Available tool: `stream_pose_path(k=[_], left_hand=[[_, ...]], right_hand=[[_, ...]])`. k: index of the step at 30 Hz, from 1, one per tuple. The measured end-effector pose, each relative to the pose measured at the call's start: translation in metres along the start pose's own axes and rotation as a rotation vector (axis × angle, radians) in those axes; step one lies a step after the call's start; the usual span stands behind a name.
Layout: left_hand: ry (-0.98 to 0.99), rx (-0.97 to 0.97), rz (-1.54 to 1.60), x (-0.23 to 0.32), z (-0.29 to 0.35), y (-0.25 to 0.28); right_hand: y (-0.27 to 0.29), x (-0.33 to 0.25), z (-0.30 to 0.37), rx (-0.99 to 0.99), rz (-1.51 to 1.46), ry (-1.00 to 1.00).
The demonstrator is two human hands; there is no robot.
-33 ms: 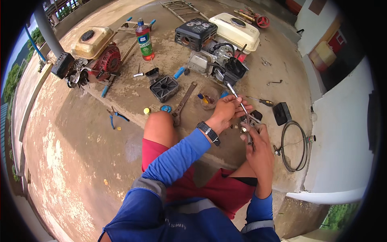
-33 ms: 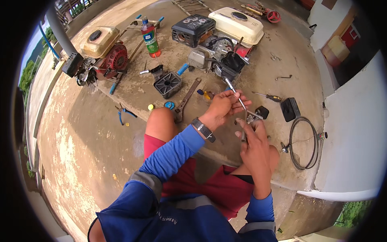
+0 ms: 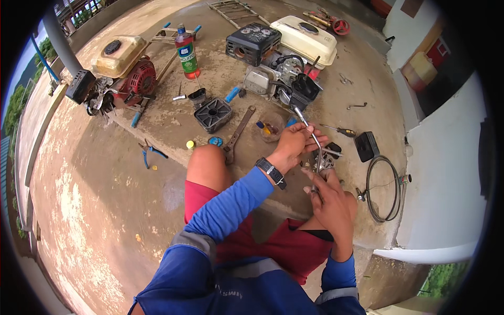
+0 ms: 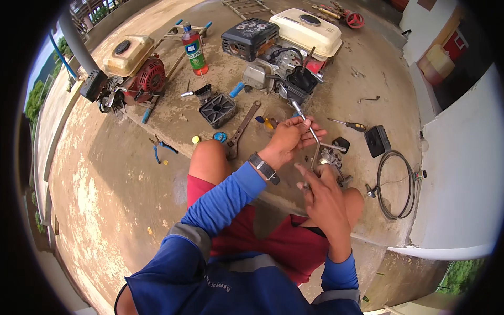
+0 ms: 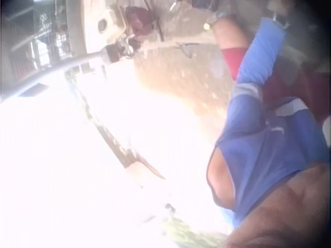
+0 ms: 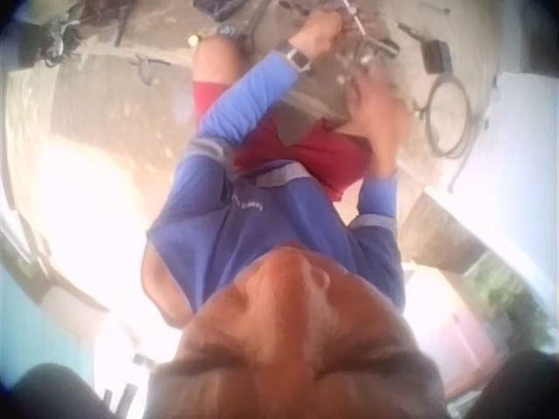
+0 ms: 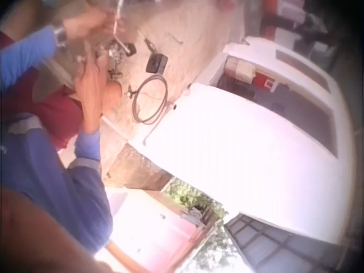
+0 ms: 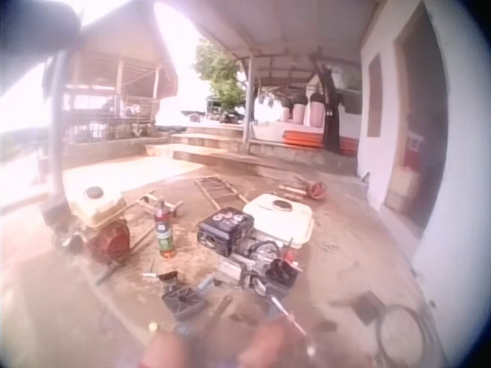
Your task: The person is disassembling and inspecting parts of a small engine carburetor on an outdoor workshop floor.
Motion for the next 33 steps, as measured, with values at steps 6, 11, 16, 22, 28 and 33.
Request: stream_pose_path(k=[6, 11, 16, 22, 28, 33], left_hand=[[-0.027, -0.004, 0.071, 0.006, -0.002, -0.008], [-0.024, -0.011, 0.091, -0.002, -0.009, 0.000], [-0.073, -0.051, 0.167, -0.006, -0.014, -0.001], [-0.081, -0.061, 0.184, -0.004, -0.012, 0.003], [-0.083, -0.037, 0.217, -0.001, -0.013, 0.004], [-0.066, -0.039, 0.220, 0.002, -0.015, 0.005]], right_hand=[[-0.067, 0.112, 0.043, -0.501, -0.725, -0.837], [-0.001, 0.147, 0.027, -0.007, -1.148, -0.763], [-0.031, 0.105, 0.038, -0.327, -1.566, -0.552], [-0.066, 0.141, 0.022, -0.196, -1.012, -0.884], [0.002, 0.108, -0.001, 0.254, -1.459, -0.488], [-0.050, 0.079, 0.015, -0.615, -0.603, -0.653]])
Point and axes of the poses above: each hand's wrist, its own z-axis away from the middle knuckle, its own y-axis out of the back of the hand, x = y × z, the point moved 7 cm from there along -z, towards the middle knuckle, and after that the axes turned 10 degrees about -z, right-handed, at the moved point
